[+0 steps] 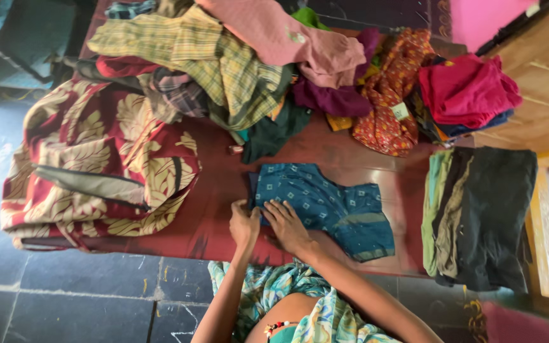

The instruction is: The person folds various items of clothing, including a pink top and a patterned blue garment, by hand on a flat red surface.

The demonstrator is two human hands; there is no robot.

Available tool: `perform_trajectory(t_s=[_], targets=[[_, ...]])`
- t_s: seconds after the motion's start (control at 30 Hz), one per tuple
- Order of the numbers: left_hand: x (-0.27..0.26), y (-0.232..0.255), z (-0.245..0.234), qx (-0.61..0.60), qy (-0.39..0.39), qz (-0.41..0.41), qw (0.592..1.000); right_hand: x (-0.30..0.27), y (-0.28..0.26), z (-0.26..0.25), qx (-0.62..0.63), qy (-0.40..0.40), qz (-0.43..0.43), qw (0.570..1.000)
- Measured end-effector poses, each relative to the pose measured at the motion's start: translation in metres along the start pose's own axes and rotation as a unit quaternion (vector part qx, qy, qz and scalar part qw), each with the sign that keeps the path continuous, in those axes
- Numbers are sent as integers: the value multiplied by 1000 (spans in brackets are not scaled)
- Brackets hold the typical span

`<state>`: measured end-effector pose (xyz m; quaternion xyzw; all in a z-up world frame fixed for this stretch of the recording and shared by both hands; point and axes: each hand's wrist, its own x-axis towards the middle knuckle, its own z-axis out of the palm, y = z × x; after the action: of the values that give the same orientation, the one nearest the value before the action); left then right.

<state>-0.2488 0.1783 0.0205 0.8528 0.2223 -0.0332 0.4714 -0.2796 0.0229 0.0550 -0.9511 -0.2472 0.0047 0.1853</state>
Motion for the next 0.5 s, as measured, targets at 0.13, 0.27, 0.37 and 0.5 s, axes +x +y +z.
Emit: perform_trajectory(t_s=[0.13, 0.27, 0.37, 0.5], targets=[[12, -7, -1, -206, -40, -52, 976, 9, 14, 34, -103, 74, 0, 992], [5, -17, -12, -351, -61, -67, 932, 21, 22, -24, 220, 80, 156, 960], [-2, -13, -18, -373, -84, -76, 921, 34, 26, -84, 281, 141, 246, 917], [-14, 13, 5, -341, -173, 72, 921, 38, 39, -138, 359, 194, 294, 864]])
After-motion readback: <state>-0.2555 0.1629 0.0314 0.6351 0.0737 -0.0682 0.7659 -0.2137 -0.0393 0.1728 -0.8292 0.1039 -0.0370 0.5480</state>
